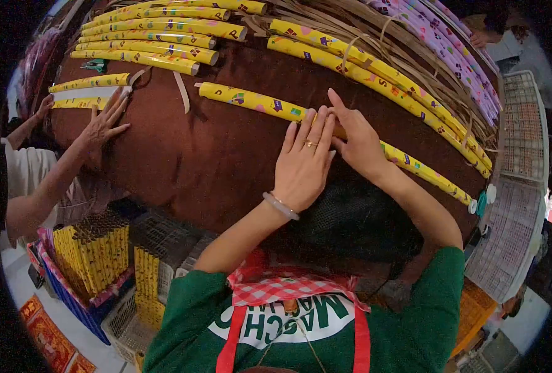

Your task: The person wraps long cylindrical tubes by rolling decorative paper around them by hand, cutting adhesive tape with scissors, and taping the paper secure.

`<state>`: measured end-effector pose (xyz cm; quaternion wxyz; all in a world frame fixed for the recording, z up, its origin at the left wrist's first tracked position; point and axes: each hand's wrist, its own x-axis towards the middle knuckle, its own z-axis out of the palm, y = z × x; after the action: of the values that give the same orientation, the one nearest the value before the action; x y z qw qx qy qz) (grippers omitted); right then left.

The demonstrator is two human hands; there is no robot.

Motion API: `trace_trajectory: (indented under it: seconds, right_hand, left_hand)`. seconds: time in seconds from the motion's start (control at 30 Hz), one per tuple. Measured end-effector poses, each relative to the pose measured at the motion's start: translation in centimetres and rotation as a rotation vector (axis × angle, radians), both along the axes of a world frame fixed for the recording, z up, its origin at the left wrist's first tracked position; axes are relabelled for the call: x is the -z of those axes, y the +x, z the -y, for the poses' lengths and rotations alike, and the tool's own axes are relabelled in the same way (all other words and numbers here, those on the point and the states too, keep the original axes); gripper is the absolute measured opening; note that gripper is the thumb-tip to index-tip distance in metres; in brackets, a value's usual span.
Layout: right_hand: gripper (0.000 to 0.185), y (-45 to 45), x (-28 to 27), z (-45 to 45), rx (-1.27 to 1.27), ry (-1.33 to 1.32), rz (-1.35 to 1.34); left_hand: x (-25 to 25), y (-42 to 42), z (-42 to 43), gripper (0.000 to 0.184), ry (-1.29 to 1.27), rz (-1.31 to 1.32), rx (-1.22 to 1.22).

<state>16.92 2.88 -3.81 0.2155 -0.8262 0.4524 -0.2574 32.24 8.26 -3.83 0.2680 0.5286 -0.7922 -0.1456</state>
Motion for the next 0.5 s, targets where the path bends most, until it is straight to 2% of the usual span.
trace_trajectory:
  seconds: [0.07,0.1,0.17,0.33,0.5]
  right_hand:
    - [0.090,-0.5,0.3,-0.2,0.023,0.095,0.001]
    - [0.090,-0.5,0.4,-0.2,0.030,0.106,0.039]
    - [0.091,-0.5,0.3,-0.2,0.038,0.156,0.059]
    - [0.090,-0.2,0.0,0.1,-0.017,0.106,0.078]
    - [0.091,-0.3,0.1,0.1,-0.031,0.073,0.027]
  left_hand:
    - [1.3,-1.1,1.1,0.063,0.009,0.023,-0.096]
    - [1.9,-1.2,1.5,0.071,0.006,0.171,-0.093]
    - [2.2,-0.6,1.4,0.074,0.019,0.145,-0.088]
    - [2.7,3.6,2.1,0.081,-0.046,0.222,-0.176]
    - [2.3,7.2,1.9,0.084,0.045,0.255,-0.348]
